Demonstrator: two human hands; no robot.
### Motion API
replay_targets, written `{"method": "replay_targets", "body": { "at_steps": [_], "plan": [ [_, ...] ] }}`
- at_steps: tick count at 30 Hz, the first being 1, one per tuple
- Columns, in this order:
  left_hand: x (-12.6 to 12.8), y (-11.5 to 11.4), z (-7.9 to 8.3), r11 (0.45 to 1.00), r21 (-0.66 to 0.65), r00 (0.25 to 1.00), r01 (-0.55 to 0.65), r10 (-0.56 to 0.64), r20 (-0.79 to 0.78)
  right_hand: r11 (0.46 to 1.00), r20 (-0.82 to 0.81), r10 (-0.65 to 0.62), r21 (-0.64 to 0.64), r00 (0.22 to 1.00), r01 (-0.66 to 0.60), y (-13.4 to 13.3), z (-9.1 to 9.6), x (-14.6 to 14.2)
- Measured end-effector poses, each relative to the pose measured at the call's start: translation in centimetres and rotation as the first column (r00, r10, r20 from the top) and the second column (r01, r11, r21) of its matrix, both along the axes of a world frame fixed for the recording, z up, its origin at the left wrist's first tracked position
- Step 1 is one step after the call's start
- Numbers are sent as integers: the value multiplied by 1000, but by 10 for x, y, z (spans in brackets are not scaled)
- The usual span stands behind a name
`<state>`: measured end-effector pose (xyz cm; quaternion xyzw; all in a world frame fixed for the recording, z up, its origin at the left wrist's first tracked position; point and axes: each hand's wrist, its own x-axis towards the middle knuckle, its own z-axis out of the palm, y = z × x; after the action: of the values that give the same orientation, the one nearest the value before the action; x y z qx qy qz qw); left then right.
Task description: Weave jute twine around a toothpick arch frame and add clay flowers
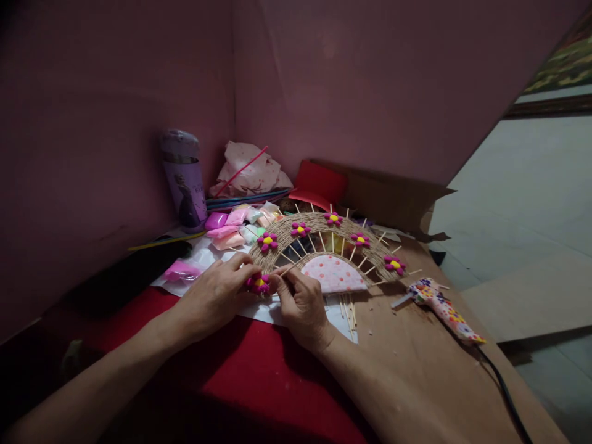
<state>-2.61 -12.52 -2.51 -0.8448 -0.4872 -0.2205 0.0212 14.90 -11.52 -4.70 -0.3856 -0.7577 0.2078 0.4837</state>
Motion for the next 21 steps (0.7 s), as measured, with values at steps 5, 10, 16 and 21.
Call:
{"method": "replay_targets", "body": {
  "at_steps": [5, 10, 16, 21],
  "plan": [
    [0, 1, -1, 1000, -3, 1000, -1, 1, 3, 1000, -33, 2, -5, 999, -2, 1, 0, 0],
    [0, 1, -1, 1000, -11, 1000, 0, 1, 31, 1000, -37, -2, -2, 999, 2, 0, 1, 0],
    [0, 1, 3, 994, 108, 994, 8, -20, 108, 998, -157, -60, -14, 986, 59, 0, 0, 1],
    [0, 0, 7, 956, 273, 965, 107, -166, 201, 998, -267, -49, -54, 963, 35, 3, -4, 2]
  ]
}}
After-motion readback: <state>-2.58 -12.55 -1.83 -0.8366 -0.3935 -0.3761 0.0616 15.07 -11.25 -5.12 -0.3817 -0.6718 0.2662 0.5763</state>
